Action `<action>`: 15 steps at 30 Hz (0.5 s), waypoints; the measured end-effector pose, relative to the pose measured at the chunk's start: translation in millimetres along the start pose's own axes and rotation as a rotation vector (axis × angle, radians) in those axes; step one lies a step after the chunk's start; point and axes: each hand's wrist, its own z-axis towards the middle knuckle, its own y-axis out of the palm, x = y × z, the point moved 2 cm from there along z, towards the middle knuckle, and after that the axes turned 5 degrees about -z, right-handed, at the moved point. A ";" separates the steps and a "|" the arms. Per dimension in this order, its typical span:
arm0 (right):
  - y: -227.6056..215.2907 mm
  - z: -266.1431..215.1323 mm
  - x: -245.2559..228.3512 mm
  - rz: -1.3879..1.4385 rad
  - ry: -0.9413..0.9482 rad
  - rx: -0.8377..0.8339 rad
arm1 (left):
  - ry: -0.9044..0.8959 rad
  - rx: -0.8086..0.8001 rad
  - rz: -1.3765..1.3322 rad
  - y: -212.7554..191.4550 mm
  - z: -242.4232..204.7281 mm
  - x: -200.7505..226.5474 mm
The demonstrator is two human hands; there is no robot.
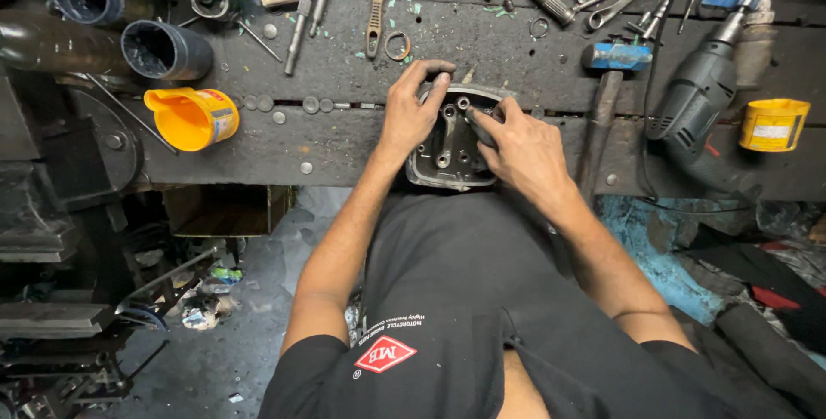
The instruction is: The person uses a rotary tool to grind the interior surfaces of a metal engine part, then wipes the part with a cloth and uses a screwdriver to scrape residue from the holes. The person continues to wipe and scrape the part repeatedly.
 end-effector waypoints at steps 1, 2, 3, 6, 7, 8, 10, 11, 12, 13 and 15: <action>0.6 -0.7 0.0 0.030 0.028 0.019 | -0.004 0.004 -0.005 0.0 -0.7 0.2; 0.6 -1.2 1.2 0.059 0.055 0.039 | -0.007 0.007 -0.011 -0.3 -1.3 0.3; -0.2 -1.7 3.1 0.088 0.083 0.057 | -0.010 0.012 -0.017 -0.5 -1.0 0.3; -7.4 -0.3 15.8 0.125 0.150 0.128 | -0.014 0.019 -0.010 -1.1 -1.1 -1.4; -8.9 0.2 17.7 0.146 0.129 0.132 | -0.016 0.021 -0.015 -1.5 -1.8 -2.4; -11.5 0.9 20.0 0.168 0.108 0.136 | -0.017 0.022 -0.019 -1.5 -1.9 -3.4; -14.5 2.9 19.2 0.189 0.061 0.152 | -0.017 0.018 -0.030 -0.6 -1.7 -4.3; -15.0 3.9 16.3 0.190 0.034 0.165 | -0.015 0.013 -0.034 -0.6 -0.5 -4.6; -15.0 4.4 12.3 0.191 0.007 0.177 | -0.012 0.008 -0.039 -0.4 0.1 -4.5; -13.4 4.5 7.5 0.150 0.007 0.157 | -0.020 0.004 -0.027 -0.6 0.4 -4.4; -9.5 2.0 -2.1 0.070 0.008 0.117 | -0.035 -0.004 -0.002 -1.1 0.2 -3.8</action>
